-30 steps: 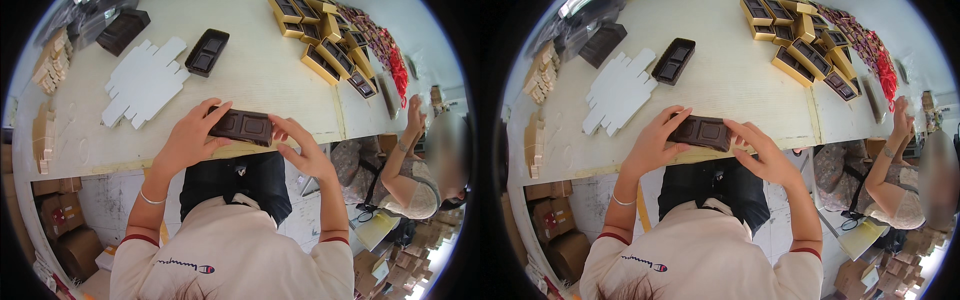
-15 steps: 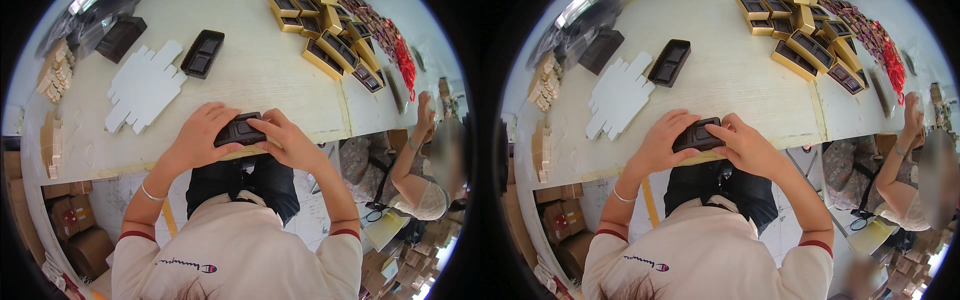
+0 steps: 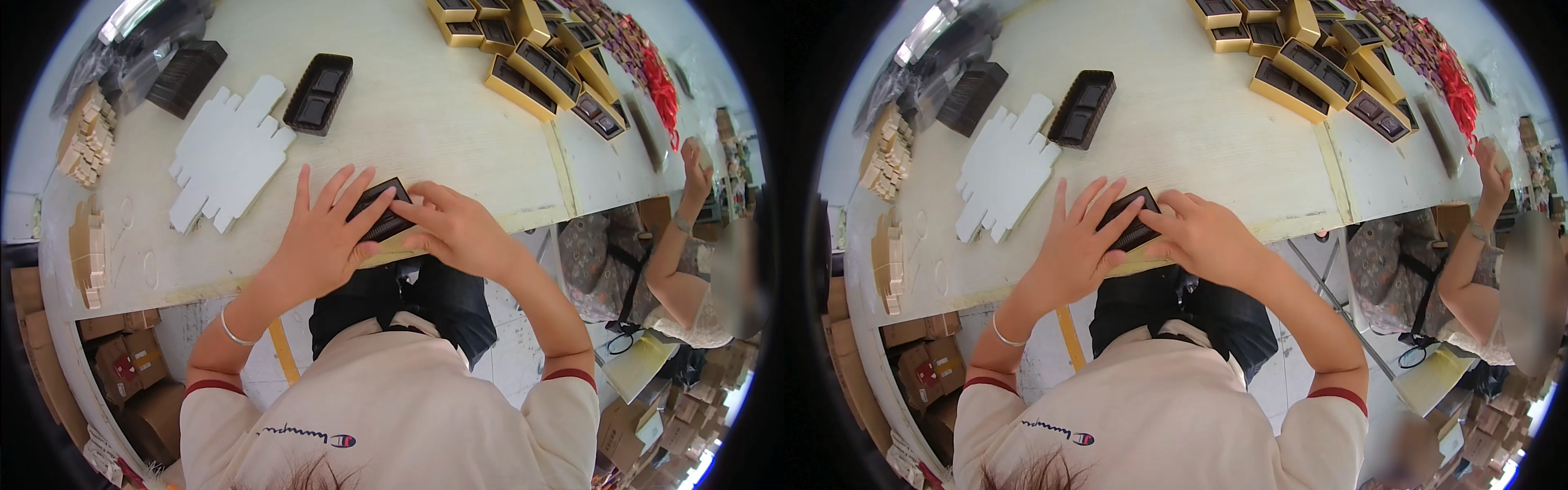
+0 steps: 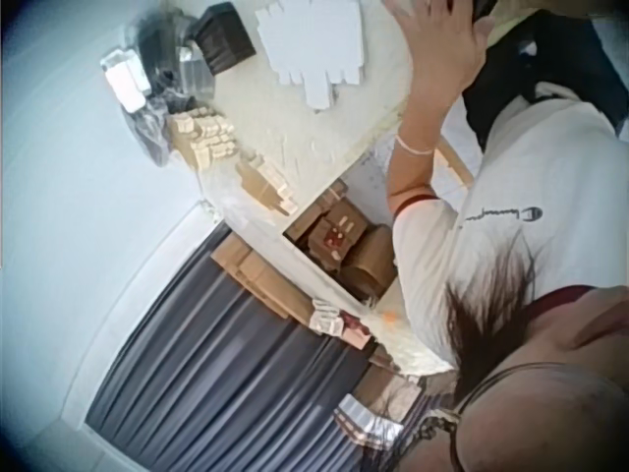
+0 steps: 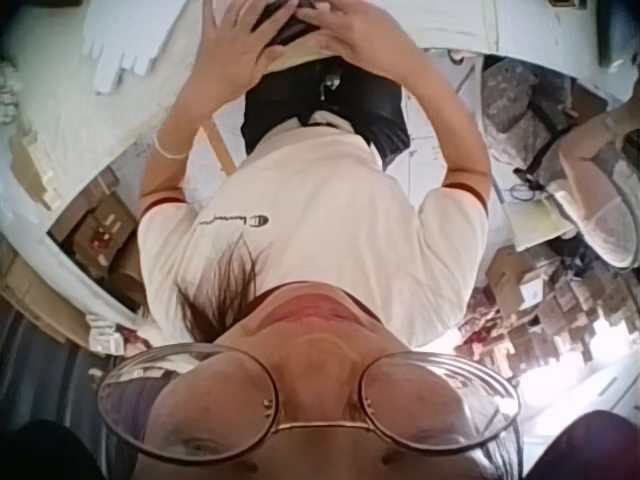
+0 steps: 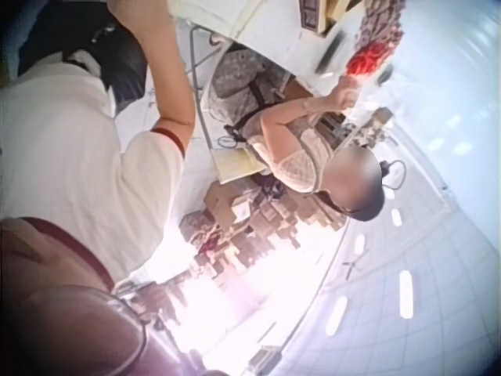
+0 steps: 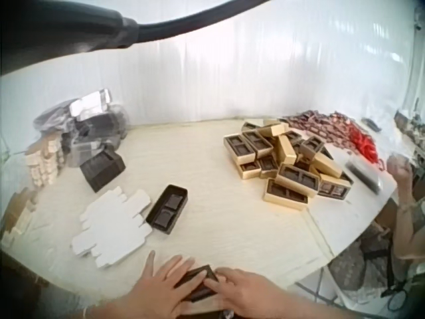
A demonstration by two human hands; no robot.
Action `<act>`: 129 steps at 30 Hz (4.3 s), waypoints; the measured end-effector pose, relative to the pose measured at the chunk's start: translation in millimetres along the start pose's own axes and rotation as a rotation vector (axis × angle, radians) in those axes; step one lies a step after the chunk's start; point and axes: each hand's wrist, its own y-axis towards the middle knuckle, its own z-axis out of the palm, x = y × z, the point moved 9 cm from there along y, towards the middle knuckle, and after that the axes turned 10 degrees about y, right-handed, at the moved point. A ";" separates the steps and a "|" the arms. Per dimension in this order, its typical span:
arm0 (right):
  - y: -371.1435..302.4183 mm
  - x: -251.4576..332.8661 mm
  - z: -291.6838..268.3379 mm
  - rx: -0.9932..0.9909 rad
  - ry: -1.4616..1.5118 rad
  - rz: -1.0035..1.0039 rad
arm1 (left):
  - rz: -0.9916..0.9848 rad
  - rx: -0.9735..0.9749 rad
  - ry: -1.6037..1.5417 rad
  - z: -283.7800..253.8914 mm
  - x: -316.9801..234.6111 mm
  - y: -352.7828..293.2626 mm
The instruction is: The person folds flat white cardboard pieces into small rectangular boxes. They then place a dark brown plastic tray into each box and set the completed unit aside on the table.
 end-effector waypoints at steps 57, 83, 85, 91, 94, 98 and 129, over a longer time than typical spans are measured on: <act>-58.0 38.1 11.1 -0.404 -0.112 -0.241 | -0.186 -0.328 -0.406 -19.6 -7.3 -72.5; -0.9 -7.9 25.5 -0.128 0.145 0.298 | -0.366 -0.302 -0.104 -26.6 14.5 -22.6; -10.5 -11.6 36.3 -0.184 0.434 0.471 | -0.460 -0.151 -0.357 -10.6 14.8 -32.9; -24.2 17.0 23.8 -0.233 0.574 0.076 | -0.491 -0.028 -0.541 11.8 37.6 -34.5; -36.4 21.0 2.9 -0.119 -0.038 -0.035 | -0.436 -0.028 -0.431 5.5 48.2 -25.9; -52.8 23.0 34.0 -0.017 -0.319 -0.231 | -0.238 -0.074 -0.365 6.5 42.7 -5.3; 19.1 -25.8 -5.9 0.043 -0.297 0.075 | -0.188 -0.074 -0.253 0.4 20.1 -13.4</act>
